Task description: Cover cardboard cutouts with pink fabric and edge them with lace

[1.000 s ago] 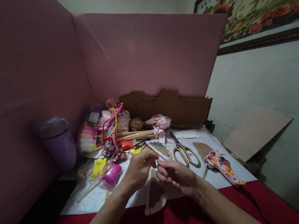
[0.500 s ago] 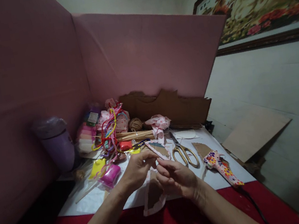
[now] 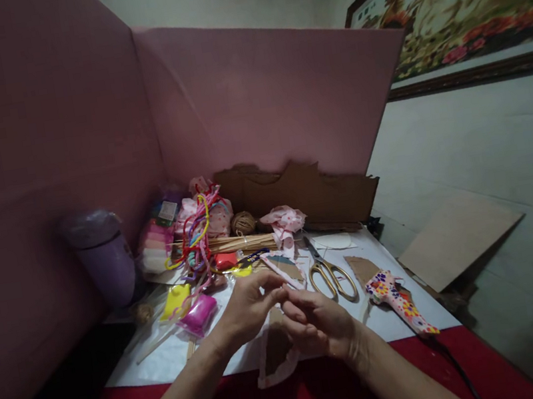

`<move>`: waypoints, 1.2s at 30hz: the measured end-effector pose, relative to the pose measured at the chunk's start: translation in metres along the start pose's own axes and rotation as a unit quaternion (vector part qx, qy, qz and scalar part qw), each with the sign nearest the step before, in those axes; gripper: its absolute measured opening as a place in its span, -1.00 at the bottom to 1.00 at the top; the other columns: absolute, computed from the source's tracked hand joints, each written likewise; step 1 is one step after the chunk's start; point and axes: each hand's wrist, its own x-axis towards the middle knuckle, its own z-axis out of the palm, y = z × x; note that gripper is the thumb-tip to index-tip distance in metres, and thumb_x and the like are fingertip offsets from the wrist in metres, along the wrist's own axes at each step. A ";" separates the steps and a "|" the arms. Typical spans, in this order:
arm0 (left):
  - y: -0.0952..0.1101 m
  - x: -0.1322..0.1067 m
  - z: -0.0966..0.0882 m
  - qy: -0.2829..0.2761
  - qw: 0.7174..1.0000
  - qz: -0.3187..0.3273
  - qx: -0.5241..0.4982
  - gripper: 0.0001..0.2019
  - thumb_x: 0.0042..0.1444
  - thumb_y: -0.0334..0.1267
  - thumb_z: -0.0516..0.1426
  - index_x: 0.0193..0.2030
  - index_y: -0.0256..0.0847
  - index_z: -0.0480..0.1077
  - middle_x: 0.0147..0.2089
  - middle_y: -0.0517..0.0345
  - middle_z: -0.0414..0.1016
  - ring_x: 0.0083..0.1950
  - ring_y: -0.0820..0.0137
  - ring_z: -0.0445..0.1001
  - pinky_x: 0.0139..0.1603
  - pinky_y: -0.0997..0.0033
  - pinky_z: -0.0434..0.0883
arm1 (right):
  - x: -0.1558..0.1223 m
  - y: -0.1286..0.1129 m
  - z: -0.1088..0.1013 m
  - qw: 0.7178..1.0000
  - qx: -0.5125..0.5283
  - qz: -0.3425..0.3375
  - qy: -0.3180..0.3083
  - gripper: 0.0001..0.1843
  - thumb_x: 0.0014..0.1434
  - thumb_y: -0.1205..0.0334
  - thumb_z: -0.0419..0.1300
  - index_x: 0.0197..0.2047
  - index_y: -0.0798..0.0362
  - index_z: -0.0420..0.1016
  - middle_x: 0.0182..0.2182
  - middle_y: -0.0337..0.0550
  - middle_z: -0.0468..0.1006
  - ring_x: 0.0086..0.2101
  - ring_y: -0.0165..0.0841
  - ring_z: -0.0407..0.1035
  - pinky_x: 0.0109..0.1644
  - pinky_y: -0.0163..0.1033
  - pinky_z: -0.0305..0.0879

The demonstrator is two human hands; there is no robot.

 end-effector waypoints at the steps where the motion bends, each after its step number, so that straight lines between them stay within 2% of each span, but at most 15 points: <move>1: -0.001 0.000 0.000 0.003 1.000 0.000 -0.006 -0.87 0.01 -0.36 0.12 -0.32 -0.30 0.48 -0.39 0.10 0.49 -0.34 0.41 0.41 -0.30 0.45 0.33 | 0.000 0.000 0.000 1.000 -0.002 0.004 -0.006 -0.48 0.31 0.00 -0.18 -0.56 0.11 0.26 -0.74 -0.34 0.23 -0.81 -0.60 -0.06 -0.79 -0.52 -0.16; 5: -0.002 0.000 0.001 0.010 0.999 -0.006 -0.040 -0.83 0.07 -0.35 0.06 -0.29 -0.30 0.47 -0.45 0.15 0.44 -0.41 0.45 0.37 -0.37 0.47 0.31 | -0.001 0.000 0.001 1.000 -0.005 0.010 -0.011 -0.45 0.32 -0.02 -0.22 -0.54 0.11 0.28 -0.73 -0.33 0.25 -0.81 -0.61 -0.05 -0.79 -0.52 -0.15; 10: 0.004 -0.001 0.000 -0.003 1.000 -0.012 -0.020 -0.83 0.06 -0.26 0.11 -0.29 -0.30 0.47 -0.36 0.09 0.49 -0.31 0.39 0.42 -0.25 0.42 0.34 | -0.001 0.000 0.002 0.999 -0.019 0.010 0.029 -0.48 0.29 -0.02 -0.13 -0.56 0.11 0.28 -0.74 -0.33 0.26 -0.82 -0.61 -0.04 -0.79 -0.52 -0.16; 16: 0.003 0.000 -0.001 0.000 1.000 0.004 -0.014 -0.83 0.08 -0.31 0.07 -0.29 -0.28 0.48 -0.37 0.09 0.51 -0.33 0.40 0.43 -0.29 0.43 0.35 | 0.000 0.001 0.005 0.993 -0.060 -0.015 0.106 -0.48 0.27 -0.01 -0.08 -0.59 0.13 0.29 -0.77 -0.32 0.27 -0.83 -0.62 -0.05 -0.80 -0.51 -0.21; 20: 0.005 -0.001 -0.002 0.002 1.000 0.001 0.011 -0.88 0.02 -0.29 0.14 -0.35 -0.28 0.47 -0.38 0.10 0.51 -0.32 0.39 0.43 -0.28 0.44 0.34 | 0.000 0.001 0.006 0.990 -0.067 -0.003 0.122 -0.51 0.24 0.00 -0.03 -0.62 0.12 0.26 -0.79 -0.33 0.26 -0.84 -0.63 -0.07 -0.80 -0.51 -0.24; 24: -0.001 0.000 -0.002 0.011 1.000 0.008 0.007 -0.86 0.05 -0.35 0.08 -0.35 -0.27 0.48 -0.42 0.11 0.50 -0.35 0.42 0.42 -0.30 0.45 0.33 | 0.000 0.000 0.010 0.989 -0.079 -0.017 0.123 -0.51 0.25 0.03 -0.04 -0.63 0.12 0.27 -0.79 -0.34 0.25 -0.84 -0.63 -0.06 -0.79 -0.50 -0.24; 27: -0.008 0.002 -0.001 0.041 0.999 -0.012 0.003 -0.84 0.05 -0.37 0.06 -0.31 -0.27 0.46 -0.44 0.13 0.48 -0.39 0.44 0.39 -0.35 0.47 0.30 | 0.003 0.000 0.017 0.979 -0.113 -0.030 0.165 -0.60 0.19 0.05 0.05 -0.56 0.14 0.33 -0.76 -0.31 0.31 -0.82 -0.62 0.00 -0.78 -0.50 -0.23; 29: -0.011 0.003 -0.002 0.077 0.997 -0.026 -0.002 -0.84 0.06 -0.35 0.04 -0.28 -0.27 0.44 -0.45 0.16 0.44 -0.43 0.46 0.36 -0.40 0.49 0.28 | 0.005 0.000 0.020 0.961 -0.155 -0.059 0.221 -0.73 0.11 0.11 0.11 -0.46 0.16 0.39 -0.70 -0.27 0.38 -0.77 -0.60 0.08 -0.77 -0.51 -0.20; 31: -0.012 0.005 -0.003 0.125 0.991 -0.038 -0.012 -0.84 0.08 -0.32 0.02 -0.28 -0.26 0.40 -0.49 0.22 0.38 -0.49 0.49 0.30 -0.47 0.51 0.24 | 0.007 -0.001 0.022 0.939 -0.187 -0.106 0.270 -0.80 0.04 0.17 0.13 -0.46 0.15 0.38 -0.69 -0.28 0.38 -0.76 -0.59 0.10 -0.76 -0.51 -0.19; 36: -0.012 0.010 -0.013 0.213 0.975 -0.064 -0.025 -0.81 0.12 -0.21 -0.04 -0.36 -0.24 0.32 -0.59 0.31 0.25 -0.60 0.52 0.20 -0.59 0.54 0.17 | 0.007 -0.006 0.020 0.904 -0.154 -0.210 0.340 -0.65 -0.04 0.09 0.17 -0.66 0.08 0.17 -0.81 -0.45 0.13 -0.80 -0.65 -0.13 -0.76 -0.50 -0.27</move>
